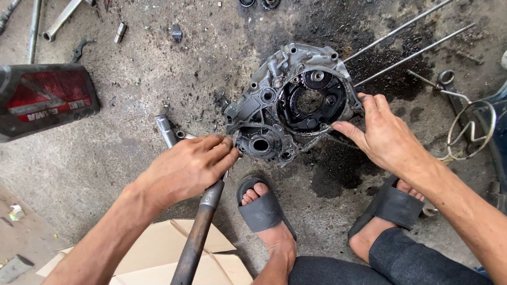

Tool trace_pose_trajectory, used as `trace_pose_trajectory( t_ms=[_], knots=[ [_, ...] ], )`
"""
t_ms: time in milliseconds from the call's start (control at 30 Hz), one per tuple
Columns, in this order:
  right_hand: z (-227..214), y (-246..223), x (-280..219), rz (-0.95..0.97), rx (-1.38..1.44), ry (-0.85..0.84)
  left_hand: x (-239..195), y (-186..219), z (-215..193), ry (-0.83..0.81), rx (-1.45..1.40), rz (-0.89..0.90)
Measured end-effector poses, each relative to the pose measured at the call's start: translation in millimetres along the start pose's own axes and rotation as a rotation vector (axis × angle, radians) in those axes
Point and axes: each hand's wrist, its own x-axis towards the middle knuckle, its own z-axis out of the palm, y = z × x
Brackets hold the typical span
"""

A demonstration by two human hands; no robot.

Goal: The person works on a disassembled engine casing on the ground, using a hammer and a metal rod to tap and adjust internal components. They rotate the casing to access different areas and continue tapping with the tools.

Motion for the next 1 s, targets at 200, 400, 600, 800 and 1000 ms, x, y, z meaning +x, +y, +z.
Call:
trace_pose_trajectory(
  t_ms=[200, 400, 600, 800, 1000],
  knots=[
    [-4, -4, -1, 0.015, 0.019, -0.023, 15, -5, -2, -0.086, 0.015, 0.064],
    [-4, -4, 0, 0.021, 0.003, -0.022, 13, -11, -20, -0.129, -0.070, 0.045],
    [-8, -8, -2, 0.025, 0.020, -0.036, 36, -16, -19, -0.275, -0.104, 0.022],
    [-5, -4, -1, -0.019, -0.008, -0.021, 34, -11, -27, -0.254, 0.020, 0.068],
    [-1, 1, 0, -0.041, 0.000, 0.021, 18, -13, -16, -0.233, 0.021, -0.029]
  ],
)
